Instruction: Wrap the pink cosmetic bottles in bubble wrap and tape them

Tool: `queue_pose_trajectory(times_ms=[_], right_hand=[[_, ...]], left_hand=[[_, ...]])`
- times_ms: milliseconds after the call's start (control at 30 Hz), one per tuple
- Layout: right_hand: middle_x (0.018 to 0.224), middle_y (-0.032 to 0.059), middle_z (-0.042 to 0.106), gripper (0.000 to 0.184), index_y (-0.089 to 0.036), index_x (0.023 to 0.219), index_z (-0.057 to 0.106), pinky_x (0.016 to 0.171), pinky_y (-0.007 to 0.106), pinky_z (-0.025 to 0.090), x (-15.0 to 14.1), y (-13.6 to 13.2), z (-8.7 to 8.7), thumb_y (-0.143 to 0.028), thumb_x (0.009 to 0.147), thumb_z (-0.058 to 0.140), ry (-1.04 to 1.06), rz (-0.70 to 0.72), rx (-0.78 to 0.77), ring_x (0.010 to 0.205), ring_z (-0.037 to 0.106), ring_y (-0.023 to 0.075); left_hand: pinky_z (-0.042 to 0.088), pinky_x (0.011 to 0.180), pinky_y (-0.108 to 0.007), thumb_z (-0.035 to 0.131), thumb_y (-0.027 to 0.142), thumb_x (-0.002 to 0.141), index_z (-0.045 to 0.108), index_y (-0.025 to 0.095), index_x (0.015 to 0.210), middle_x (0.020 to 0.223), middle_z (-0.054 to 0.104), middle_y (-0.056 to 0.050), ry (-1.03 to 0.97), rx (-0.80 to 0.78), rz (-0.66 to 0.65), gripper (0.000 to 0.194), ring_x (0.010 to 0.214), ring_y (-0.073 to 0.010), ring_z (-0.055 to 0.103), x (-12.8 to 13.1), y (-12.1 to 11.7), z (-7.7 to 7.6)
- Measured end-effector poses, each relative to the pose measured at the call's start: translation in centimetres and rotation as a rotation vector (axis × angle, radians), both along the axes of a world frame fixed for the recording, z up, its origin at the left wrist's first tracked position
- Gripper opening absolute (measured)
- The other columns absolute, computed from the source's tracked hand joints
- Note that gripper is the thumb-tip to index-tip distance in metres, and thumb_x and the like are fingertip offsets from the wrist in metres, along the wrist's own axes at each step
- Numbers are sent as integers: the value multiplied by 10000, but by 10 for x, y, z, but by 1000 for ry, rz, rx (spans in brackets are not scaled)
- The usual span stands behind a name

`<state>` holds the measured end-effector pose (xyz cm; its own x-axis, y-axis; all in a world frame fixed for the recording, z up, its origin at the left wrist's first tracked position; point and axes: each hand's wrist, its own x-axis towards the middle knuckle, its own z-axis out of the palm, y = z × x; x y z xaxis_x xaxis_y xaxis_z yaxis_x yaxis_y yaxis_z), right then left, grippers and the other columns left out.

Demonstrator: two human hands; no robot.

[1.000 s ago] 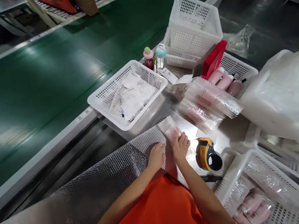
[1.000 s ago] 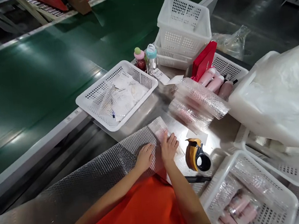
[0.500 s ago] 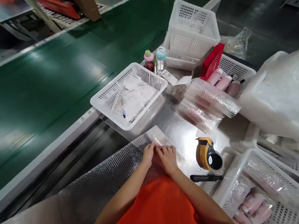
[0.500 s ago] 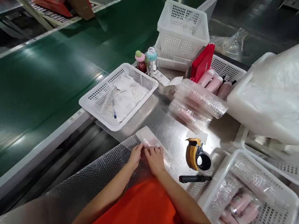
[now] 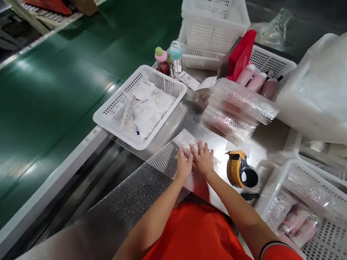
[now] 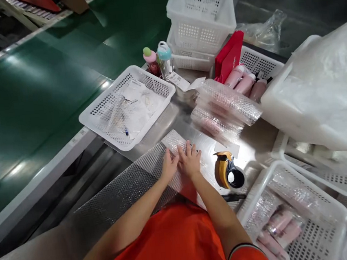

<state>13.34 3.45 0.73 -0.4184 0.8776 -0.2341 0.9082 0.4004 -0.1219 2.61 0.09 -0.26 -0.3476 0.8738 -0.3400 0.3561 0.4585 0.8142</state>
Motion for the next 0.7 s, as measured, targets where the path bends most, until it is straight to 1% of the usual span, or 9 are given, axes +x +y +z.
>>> queue_pose_trajectory(times_ms=[67,100,133,200,333,433,500,600,700], right_hand=[[1709,174,171,718,-218,1631,269,1183,685,187,3,-1,-5,-342,964,502,8,-24,-6,1535,211,426],[1706,185,174,752,-169,1633,253,1206,665,149,4,-4,-7,-345,949,510,23,-32,-18,1543,193,417],[1702,199,176,793,-121,1632,238,1223,642,124,6,-7,-10,-358,932,527,47,-23,-34,1550,177,407],[1692,232,177,866,-47,1620,222,1241,604,109,12,-13,-13,-399,904,558,97,12,-63,1558,160,387],[1693,218,188,810,-90,1624,233,1221,651,109,28,-14,-10,-434,947,514,92,-48,-74,1556,171,379],[1684,216,229,765,-115,1615,270,1200,658,167,42,-11,6,-445,966,505,90,-69,-108,1551,188,381],[1636,233,338,702,-110,1584,334,1188,596,255,60,-20,22,-420,978,501,137,-107,-76,1510,298,366],[1405,209,599,505,-151,1478,473,1042,436,458,102,-58,39,-359,1020,436,157,-341,-76,1256,601,299],[1147,196,716,416,-133,1356,533,817,364,540,139,-108,40,-373,1040,410,20,-672,-287,964,739,273]], left_hand=[[234,1260,-557,428,426,999,332,155,1595,1693,265,-172,340,60,-219,662,1578,-335,198,1,2,3],[174,1271,-585,402,435,1007,326,175,1603,1715,210,-145,452,54,-328,655,1592,-339,132,-1,2,3],[138,1272,-607,377,442,1014,324,189,1607,1723,183,-128,526,32,-425,647,1596,-342,104,-3,4,3],[119,1267,-626,341,439,1023,292,193,1618,1727,153,-119,593,-48,-531,646,1597,-344,100,-7,7,1],[95,1256,-651,338,420,1023,220,209,1635,1732,108,-109,661,-123,-579,658,1599,-342,76,-7,16,-4],[72,1241,-684,351,441,1015,222,234,1635,1728,134,-106,709,-137,-613,666,1597,-352,88,-4,22,-2],[70,1231,-703,345,442,1016,234,229,1634,1725,147,-122,729,-146,-645,663,1592,-365,106,-3,23,4],[81,1226,-707,342,428,1019,245,187,1631,1722,137,-163,764,-62,-655,665,1589,-383,106,-7,11,12],[177,1237,-644,337,416,1019,268,117,1615,1705,166,-228,796,35,-533,670,1574,-384,183,-18,-14,11]])
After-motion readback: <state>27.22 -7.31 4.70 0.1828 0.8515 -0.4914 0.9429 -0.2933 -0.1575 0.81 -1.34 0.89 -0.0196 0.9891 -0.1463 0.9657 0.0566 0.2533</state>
